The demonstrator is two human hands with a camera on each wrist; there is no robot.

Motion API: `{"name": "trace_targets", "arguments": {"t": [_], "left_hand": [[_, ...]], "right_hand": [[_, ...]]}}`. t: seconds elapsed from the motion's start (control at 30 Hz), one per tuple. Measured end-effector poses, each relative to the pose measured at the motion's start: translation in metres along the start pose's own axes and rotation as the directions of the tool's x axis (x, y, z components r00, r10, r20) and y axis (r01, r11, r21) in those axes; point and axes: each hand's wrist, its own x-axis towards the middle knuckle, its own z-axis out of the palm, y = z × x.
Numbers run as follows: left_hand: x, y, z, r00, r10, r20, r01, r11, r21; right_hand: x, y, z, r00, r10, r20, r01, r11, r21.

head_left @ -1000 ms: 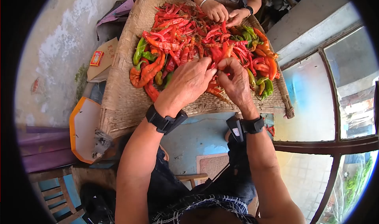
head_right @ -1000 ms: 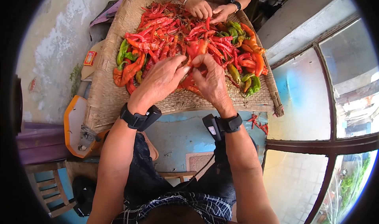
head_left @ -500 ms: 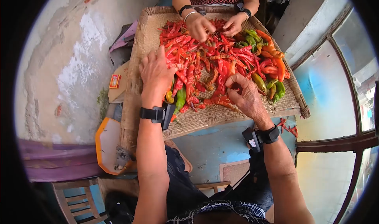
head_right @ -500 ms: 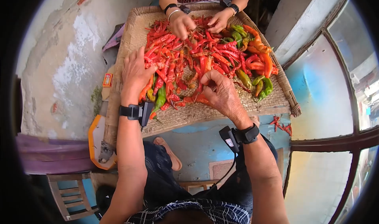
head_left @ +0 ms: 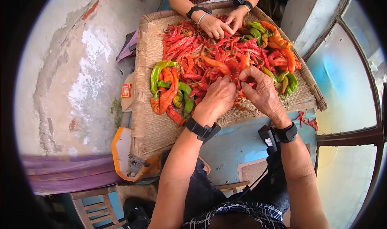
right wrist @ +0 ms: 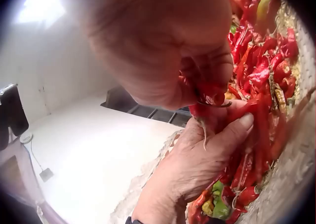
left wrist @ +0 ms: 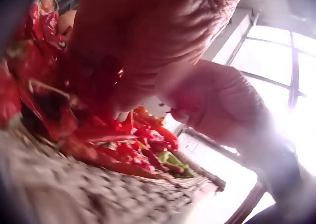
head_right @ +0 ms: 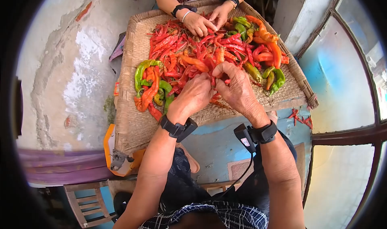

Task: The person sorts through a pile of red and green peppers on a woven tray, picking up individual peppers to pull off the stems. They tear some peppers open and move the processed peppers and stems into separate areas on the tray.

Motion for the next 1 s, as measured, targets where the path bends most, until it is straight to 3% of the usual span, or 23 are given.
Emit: {"name": "trace_targets", "arguments": {"t": [0.03, 0.13, 0.17, 0.23, 0.3, 0.33, 0.43, 0.47, 0.53, 0.57, 0.67, 0.7, 0.77, 0.83, 1.0], "left_hand": [[-0.002, 0.001, -0.002, 1.0, 0.004, 0.007, -0.004, 1.0, 0.005], [-0.01, -0.005, -0.019, 0.985, 0.133, -0.106, -0.158, 0.945, -0.288], [-0.009, -0.009, -0.029, 0.99, 0.104, -0.1, -0.129, 0.946, -0.298], [-0.011, -0.011, -0.05, 0.987, -0.126, -0.103, 0.092, 0.954, -0.284], [-0.014, -0.034, -0.052, 0.935, -0.095, -0.342, 0.11, 0.994, 0.024], [-0.015, -0.047, -0.048, 0.926, -0.114, -0.36, 0.156, 0.984, 0.091], [-0.01, -0.059, -0.042, 0.933, -0.268, -0.239, 0.33, 0.903, 0.276], [-0.004, -0.056, -0.042, 0.937, -0.261, -0.232, 0.322, 0.904, 0.282], [0.011, -0.048, -0.04, 0.88, -0.473, 0.05, 0.42, 0.822, 0.384], [0.015, -0.052, -0.034, 0.88, -0.472, 0.053, 0.418, 0.822, 0.386], [0.026, -0.059, -0.018, 0.942, -0.333, -0.028, 0.334, 0.934, 0.125], [0.031, -0.057, -0.014, 0.941, -0.337, -0.03, 0.338, 0.932, 0.129], [0.039, -0.043, -0.008, 0.986, -0.139, -0.097, 0.117, 0.972, -0.206], [0.044, -0.019, -0.01, 0.996, -0.004, -0.091, -0.029, 0.932, -0.362], [0.036, -0.001, -0.007, 0.976, 0.097, -0.196, -0.135, 0.973, -0.189]], "right_hand": [[-0.001, 0.002, -0.002, 1.0, 0.002, -0.007, -0.002, 1.0, 0.005], [-0.004, 0.005, -0.007, 0.999, 0.03, -0.012, -0.03, 0.999, -0.043], [-0.004, 0.006, -0.009, 0.999, 0.035, -0.017, -0.036, 0.999, -0.036], [-0.004, 0.007, -0.013, 0.997, -0.071, -0.021, 0.067, 0.989, -0.131], [-0.005, 0.008, -0.015, 0.999, -0.036, -0.021, 0.034, 0.996, -0.087], [-0.005, 0.009, -0.017, 1.0, -0.013, -0.016, 0.011, 0.996, -0.092], [-0.004, 0.016, -0.019, 0.999, -0.007, -0.037, 0.003, 0.996, -0.092], [-0.004, 0.017, -0.02, 0.999, 0.002, -0.043, -0.007, 0.993, -0.114], [-0.005, 0.021, -0.021, 0.999, 0.011, -0.05, -0.018, 0.991, -0.133], [-0.005, 0.023, -0.021, 0.999, 0.018, -0.047, -0.025, 0.988, -0.149], [-0.005, 0.021, -0.021, 0.999, 0.035, -0.04, -0.042, 0.982, -0.182], [-0.005, 0.019, -0.022, 0.998, 0.043, -0.039, -0.051, 0.978, -0.202], [-0.006, 0.023, -0.021, 0.999, 0.019, -0.039, -0.027, 0.976, -0.214], [-0.006, 0.026, -0.02, 0.999, -0.006, -0.036, -0.002, 0.974, -0.228], [-0.009, 0.024, -0.021, 0.996, -0.085, -0.039, 0.063, 0.919, -0.388]]}}
